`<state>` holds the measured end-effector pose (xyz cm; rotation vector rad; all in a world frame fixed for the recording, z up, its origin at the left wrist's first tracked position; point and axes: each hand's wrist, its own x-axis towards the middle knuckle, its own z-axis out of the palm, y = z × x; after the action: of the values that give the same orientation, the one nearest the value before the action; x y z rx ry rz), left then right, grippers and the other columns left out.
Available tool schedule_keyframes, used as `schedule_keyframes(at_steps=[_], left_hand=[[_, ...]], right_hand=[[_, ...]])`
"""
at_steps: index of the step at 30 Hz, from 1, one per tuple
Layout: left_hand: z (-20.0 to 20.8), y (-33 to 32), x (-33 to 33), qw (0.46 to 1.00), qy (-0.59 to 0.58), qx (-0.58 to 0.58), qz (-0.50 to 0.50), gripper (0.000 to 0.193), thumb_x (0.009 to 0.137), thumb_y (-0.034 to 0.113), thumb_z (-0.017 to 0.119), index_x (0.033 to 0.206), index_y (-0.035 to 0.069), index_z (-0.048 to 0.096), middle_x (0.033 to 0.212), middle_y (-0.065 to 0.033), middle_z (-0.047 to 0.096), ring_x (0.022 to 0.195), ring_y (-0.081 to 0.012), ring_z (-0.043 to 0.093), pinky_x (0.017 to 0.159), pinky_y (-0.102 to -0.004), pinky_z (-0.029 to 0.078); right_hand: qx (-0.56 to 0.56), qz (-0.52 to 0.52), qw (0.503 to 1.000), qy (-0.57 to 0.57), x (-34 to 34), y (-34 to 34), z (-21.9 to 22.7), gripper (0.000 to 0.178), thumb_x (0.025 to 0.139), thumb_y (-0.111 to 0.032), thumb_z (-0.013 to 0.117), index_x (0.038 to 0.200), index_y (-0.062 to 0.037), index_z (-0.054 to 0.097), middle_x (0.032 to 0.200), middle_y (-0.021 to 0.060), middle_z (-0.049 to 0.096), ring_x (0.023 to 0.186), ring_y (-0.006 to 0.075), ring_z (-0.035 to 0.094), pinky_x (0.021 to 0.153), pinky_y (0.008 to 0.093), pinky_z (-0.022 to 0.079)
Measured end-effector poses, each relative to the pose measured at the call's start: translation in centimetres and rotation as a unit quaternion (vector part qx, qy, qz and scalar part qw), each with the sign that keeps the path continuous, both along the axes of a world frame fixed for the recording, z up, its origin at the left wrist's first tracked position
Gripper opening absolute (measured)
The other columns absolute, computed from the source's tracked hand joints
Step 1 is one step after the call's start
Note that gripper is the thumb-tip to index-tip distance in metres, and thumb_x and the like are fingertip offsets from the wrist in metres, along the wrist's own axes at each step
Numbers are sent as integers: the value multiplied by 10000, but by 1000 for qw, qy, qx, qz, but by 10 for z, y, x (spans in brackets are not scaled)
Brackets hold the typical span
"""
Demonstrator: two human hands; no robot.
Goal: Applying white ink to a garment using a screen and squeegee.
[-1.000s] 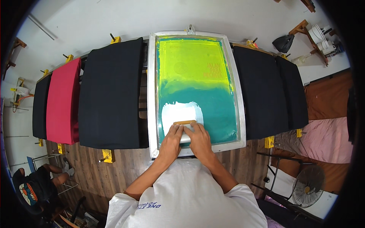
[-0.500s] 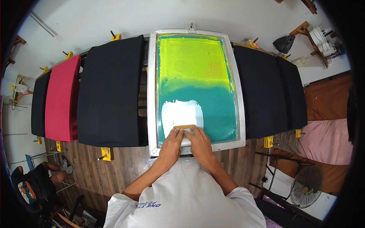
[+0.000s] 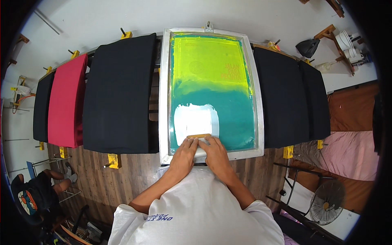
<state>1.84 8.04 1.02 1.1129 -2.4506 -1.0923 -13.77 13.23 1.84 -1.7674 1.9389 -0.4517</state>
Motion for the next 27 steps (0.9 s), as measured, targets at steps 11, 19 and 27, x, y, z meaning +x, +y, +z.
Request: schedule_keyframes(at_steps=[11, 19, 27], left_hand=[[-3, 7, 8, 1000, -9, 4, -24, 651, 735, -127, 569, 1375, -114, 453, 1333, -335, 521, 1289, -468, 487, 1097, -472, 410], [6, 12, 10, 999, -27, 20, -39, 597, 769, -108, 549, 1360, -112, 469, 1340, -320, 528, 1288, -454, 497, 1091, -464, 420], [19, 4, 9, 999, -4, 36, -38, 649, 698, -129, 576, 1341, -99, 489, 1322, -314, 536, 1232, -446, 536, 1032, -449, 468]], right_hand=[[14, 9, 1000, 0, 1, 7, 11, 549, 703, 144, 593, 1219, -35, 652, 1294, 207, 571, 1216, 387, 522, 1027, 455, 443], [80, 15, 997, -14, 5, 14, 19, 556, 688, 132, 602, 1218, -28, 651, 1296, 206, 567, 1217, 375, 523, 1033, 443, 438], [41, 1, 999, -26, 2, 12, 27, 570, 671, 147, 589, 1210, -25, 653, 1267, 212, 584, 1187, 388, 537, 1018, 448, 449]])
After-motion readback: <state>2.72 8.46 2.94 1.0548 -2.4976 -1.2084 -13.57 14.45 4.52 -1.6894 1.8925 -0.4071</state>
